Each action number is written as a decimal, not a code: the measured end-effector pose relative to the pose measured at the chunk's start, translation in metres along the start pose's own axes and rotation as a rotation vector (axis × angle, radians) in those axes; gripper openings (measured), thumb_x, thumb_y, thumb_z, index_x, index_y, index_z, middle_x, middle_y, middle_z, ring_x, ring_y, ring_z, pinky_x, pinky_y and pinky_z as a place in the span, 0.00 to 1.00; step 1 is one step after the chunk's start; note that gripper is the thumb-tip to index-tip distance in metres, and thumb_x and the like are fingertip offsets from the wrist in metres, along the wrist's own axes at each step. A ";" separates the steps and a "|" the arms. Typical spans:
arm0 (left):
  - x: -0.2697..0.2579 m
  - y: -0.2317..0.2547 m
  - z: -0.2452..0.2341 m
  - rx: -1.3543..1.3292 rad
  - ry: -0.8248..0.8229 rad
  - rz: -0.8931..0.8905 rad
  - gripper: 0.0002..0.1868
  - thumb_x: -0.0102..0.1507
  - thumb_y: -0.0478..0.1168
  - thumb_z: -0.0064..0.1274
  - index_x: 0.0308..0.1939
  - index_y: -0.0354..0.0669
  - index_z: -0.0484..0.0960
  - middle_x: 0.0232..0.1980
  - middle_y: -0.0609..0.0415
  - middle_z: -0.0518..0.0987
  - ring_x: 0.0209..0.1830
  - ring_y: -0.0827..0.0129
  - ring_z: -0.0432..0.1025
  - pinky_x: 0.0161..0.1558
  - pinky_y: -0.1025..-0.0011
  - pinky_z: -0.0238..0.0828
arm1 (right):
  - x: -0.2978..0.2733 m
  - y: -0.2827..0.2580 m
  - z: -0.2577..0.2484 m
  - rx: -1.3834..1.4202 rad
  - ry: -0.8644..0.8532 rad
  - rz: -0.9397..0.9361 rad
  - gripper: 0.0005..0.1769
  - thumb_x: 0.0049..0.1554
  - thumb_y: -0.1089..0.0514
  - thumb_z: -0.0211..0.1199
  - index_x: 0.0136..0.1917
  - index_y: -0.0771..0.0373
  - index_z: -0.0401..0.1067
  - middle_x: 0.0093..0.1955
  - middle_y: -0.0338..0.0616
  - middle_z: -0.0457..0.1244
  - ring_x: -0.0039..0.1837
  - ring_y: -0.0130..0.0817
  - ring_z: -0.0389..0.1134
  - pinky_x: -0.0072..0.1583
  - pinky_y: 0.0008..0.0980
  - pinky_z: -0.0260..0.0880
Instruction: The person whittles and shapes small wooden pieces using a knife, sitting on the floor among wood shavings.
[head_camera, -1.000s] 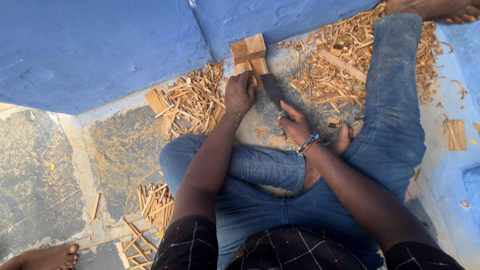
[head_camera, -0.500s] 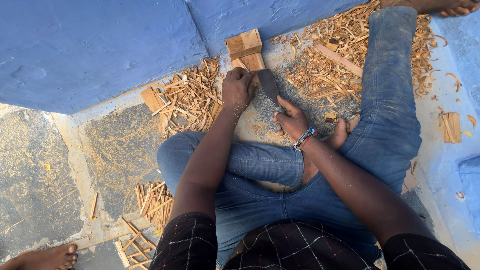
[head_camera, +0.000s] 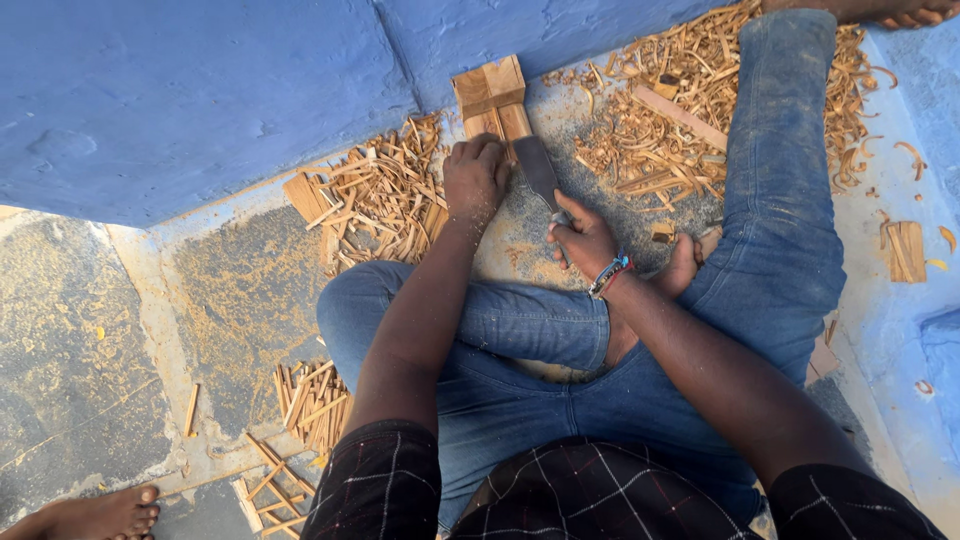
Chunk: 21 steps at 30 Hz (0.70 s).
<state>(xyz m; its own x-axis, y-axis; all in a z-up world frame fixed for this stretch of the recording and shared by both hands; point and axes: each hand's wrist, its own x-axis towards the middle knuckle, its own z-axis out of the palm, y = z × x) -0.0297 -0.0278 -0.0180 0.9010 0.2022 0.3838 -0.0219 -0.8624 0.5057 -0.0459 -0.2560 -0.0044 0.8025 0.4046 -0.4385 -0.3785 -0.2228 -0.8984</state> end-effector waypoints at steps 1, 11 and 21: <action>0.002 0.000 0.000 0.013 0.011 0.015 0.15 0.62 0.46 0.59 0.51 0.48 0.84 0.59 0.59 0.80 0.57 0.57 0.71 0.56 0.57 0.66 | 0.001 0.000 0.000 0.014 -0.001 -0.002 0.37 0.62 0.64 0.57 0.82 0.52 0.54 0.41 0.40 0.66 0.33 0.22 0.63 0.33 0.26 0.67; -0.004 -0.006 0.008 0.076 -0.008 0.043 0.21 0.61 0.49 0.60 0.57 0.48 0.83 0.63 0.61 0.78 0.59 0.59 0.70 0.59 0.57 0.64 | -0.002 0.007 -0.001 0.032 -0.006 -0.033 0.38 0.60 0.67 0.56 0.82 0.54 0.54 0.43 0.42 0.66 0.34 0.23 0.64 0.32 0.26 0.67; -0.003 -0.007 0.012 0.077 0.022 0.059 0.16 0.63 0.42 0.59 0.55 0.47 0.83 0.63 0.60 0.80 0.60 0.62 0.71 0.59 0.59 0.64 | -0.035 -0.005 0.010 -0.113 0.056 -0.096 0.34 0.60 0.65 0.60 0.79 0.55 0.60 0.41 0.39 0.68 0.31 0.21 0.63 0.31 0.24 0.66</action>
<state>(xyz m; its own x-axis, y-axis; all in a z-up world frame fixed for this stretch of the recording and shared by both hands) -0.0266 -0.0279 -0.0323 0.8894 0.1593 0.4285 -0.0404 -0.9063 0.4207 -0.0767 -0.2603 0.0154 0.8581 0.3796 -0.3458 -0.2472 -0.2848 -0.9262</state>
